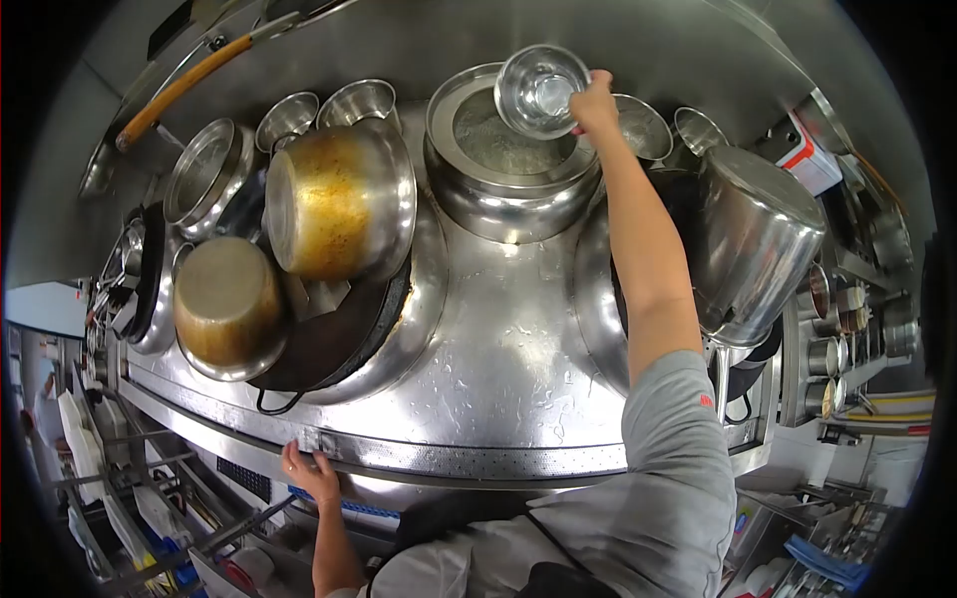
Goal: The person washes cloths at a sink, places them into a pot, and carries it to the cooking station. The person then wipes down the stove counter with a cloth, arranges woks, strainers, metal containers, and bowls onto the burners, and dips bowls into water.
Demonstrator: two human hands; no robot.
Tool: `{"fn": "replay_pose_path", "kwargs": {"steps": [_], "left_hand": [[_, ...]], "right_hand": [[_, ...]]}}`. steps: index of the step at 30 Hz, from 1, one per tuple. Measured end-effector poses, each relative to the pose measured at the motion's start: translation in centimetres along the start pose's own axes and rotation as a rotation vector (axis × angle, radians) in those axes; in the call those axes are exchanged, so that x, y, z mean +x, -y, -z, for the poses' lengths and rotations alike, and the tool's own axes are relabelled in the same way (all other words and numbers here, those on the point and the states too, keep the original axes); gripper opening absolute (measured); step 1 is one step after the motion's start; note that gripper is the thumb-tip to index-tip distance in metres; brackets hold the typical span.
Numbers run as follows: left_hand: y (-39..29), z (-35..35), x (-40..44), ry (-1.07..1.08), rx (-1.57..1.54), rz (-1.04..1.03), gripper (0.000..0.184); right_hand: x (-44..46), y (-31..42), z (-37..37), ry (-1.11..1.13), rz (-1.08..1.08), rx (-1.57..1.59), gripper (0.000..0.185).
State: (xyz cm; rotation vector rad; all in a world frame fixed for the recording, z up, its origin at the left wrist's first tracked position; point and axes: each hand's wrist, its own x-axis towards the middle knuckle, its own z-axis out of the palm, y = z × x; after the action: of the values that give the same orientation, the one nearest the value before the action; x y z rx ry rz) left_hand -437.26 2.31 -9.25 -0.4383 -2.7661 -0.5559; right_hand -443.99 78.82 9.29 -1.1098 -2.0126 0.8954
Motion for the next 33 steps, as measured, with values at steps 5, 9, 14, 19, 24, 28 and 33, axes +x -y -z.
{"fn": "replay_pose_path", "kwargs": {"steps": [5, 9, 14, 19, 24, 28, 33], "left_hand": [[-12.2, 1.3, 2.6, 0.210, -0.378, -0.482, 0.028], [-24.6, 1.4, 9.6, 0.148, -0.536, -0.839, 0.035], [-33.8, -1.8, 16.4, 0.114, -0.648, -0.977, 0.041], [-41.6, -7.8, 21.2, 0.177, -0.601, -0.673, 0.057], [-46.1, -13.5, 25.5, 0.295, -0.550, -0.217, 0.078], [-47.2, -15.1, 27.6, 0.303, -0.490, -0.133, 0.095], [-46.1, -15.5, 27.6, 0.308, -0.611, -0.162, 0.093]], "right_hand": [[-3.0, -1.7, -5.0, 0.044, 0.389, -0.719, 0.046], [-1.4, -3.6, -8.3, 0.294, 0.040, -0.581, 0.044], [4.1, -11.3, -13.0, 0.230, -0.310, 0.017, 0.037], [-0.5, -4.2, -7.1, 0.323, -0.633, 0.640, 0.020], [1.0, -1.9, -3.1, 0.157, -0.705, 0.891, 0.018], [3.5, -2.9, 0.0, 0.141, -0.741, 0.936, 0.014], [5.1, -5.4, 2.2, 0.283, -0.956, 1.368, 0.022]]}}
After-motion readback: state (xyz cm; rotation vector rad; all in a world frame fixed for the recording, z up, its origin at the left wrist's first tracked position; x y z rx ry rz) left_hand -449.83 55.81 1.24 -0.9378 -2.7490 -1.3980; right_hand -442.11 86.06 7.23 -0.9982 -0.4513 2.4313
